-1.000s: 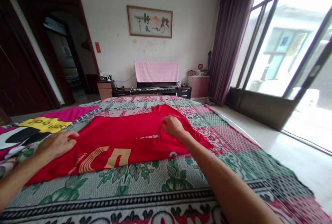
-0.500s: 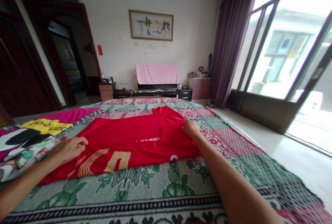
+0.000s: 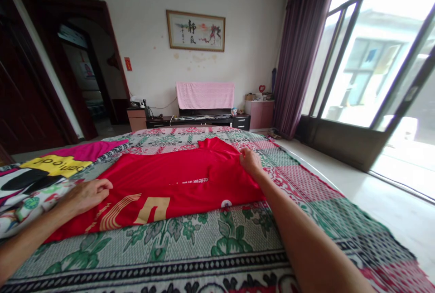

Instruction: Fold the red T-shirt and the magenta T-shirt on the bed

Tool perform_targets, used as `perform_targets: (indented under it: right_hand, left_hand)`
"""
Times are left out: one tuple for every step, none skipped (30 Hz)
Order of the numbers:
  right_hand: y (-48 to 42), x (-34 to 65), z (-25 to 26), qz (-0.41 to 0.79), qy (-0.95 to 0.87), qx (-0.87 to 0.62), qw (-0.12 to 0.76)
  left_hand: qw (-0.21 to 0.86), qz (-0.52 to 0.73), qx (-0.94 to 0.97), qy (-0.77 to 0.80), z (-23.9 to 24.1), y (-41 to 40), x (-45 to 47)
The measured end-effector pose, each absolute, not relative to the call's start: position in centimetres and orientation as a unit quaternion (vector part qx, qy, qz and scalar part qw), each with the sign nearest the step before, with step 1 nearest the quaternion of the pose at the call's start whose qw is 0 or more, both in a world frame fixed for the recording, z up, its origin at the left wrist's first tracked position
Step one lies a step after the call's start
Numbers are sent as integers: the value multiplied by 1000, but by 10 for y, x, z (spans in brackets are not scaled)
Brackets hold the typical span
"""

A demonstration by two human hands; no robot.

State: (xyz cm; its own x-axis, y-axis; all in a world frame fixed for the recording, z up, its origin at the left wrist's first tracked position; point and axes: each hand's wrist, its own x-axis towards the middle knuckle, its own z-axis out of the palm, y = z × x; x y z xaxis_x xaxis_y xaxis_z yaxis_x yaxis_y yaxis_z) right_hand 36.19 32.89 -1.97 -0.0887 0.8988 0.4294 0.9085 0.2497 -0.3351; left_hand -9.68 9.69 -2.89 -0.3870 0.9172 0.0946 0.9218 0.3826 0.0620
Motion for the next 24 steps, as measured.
perform_targets:
  right_hand:
    - [331, 367, -16, 4, -722, -622, 305]
    - [333, 372, -13, 20, -704, -631, 326]
    - [335, 379, -9, 37, -688, -637, 344]
    - [337, 385, -5, 57, -676, -643, 355]
    - [339, 392, -2, 76, -668, -647, 358]
    - [340, 398, 0, 97, -664, -653, 350]
    - [341, 403, 1, 116, -667, -660, 327]
    - [341, 407, 2, 134, -674, -665, 292]
    - [341, 410, 1, 150, -681, -670, 254]
    - [340, 412, 1, 159, -689, -672, 219]
    - [340, 412, -1, 159, -700, -670, 190]
    - [339, 412, -2, 152, -712, -664, 169]
    - [339, 411, -4, 137, -724, -658, 155]
    - [339, 409, -6, 119, -733, -654, 142]
    - [340, 408, -8, 103, -743, -649, 126]
    - [341, 406, -9, 91, -749, -647, 111]
    - [342, 405, -10, 84, -753, -646, 97]
    - [343, 405, -11, 82, -755, -645, 85]
    - [344, 405, -12, 81, -759, -642, 75]
    - [345, 405, -12, 81, -763, -637, 69]
    - [346, 405, -13, 81, -768, -631, 72]
    - [346, 406, -13, 80, -772, -625, 82]
    - [347, 407, -14, 81, -776, -618, 97]
    - [347, 407, -15, 76, -780, -609, 123]
  left_hand:
    - [22, -53, -554, -831, -30, 97, -98]
    - [22, -55, -552, -832, -32, 98, -101]
    - [23, -58, -550, -833, -33, 99, -103]
    - [22, -61, -549, -833, -35, 100, -105]
    - [20, -63, -549, -833, -36, 100, -107]
    - [19, -64, -549, -833, -38, 101, -109]
    - [19, -65, -552, -831, -38, 101, -110]
    - [20, -65, -554, -830, -38, 101, -110]
    - [21, -65, -555, -829, -38, 101, -109]
    - [22, -65, -556, -828, -37, 101, -109]
    - [23, -65, -557, -828, -36, 100, -107]
    - [22, -63, -557, -828, -35, 100, -106]
    - [19, -59, -556, -829, -34, 99, -105]
    - [17, -55, -555, -830, -34, 99, -104]
    - [15, -52, -553, -831, -33, 99, -104]
    - [13, -51, -551, -833, -33, 99, -104]
    - [12, -53, -550, -833, -34, 100, -105]
    - [13, -57, -552, -832, -34, 100, -106]
    - [14, -65, -555, -829, -35, 100, -107]
    - [15, -74, -560, -825, -36, 101, -108]
    - [14, -84, -565, -821, -37, 101, -110]
    - [14, -95, -570, -816, -38, 101, -112]
    - [14, -103, -574, -813, -38, 100, -113]
    - [15, -109, -575, -811, -38, 100, -115]
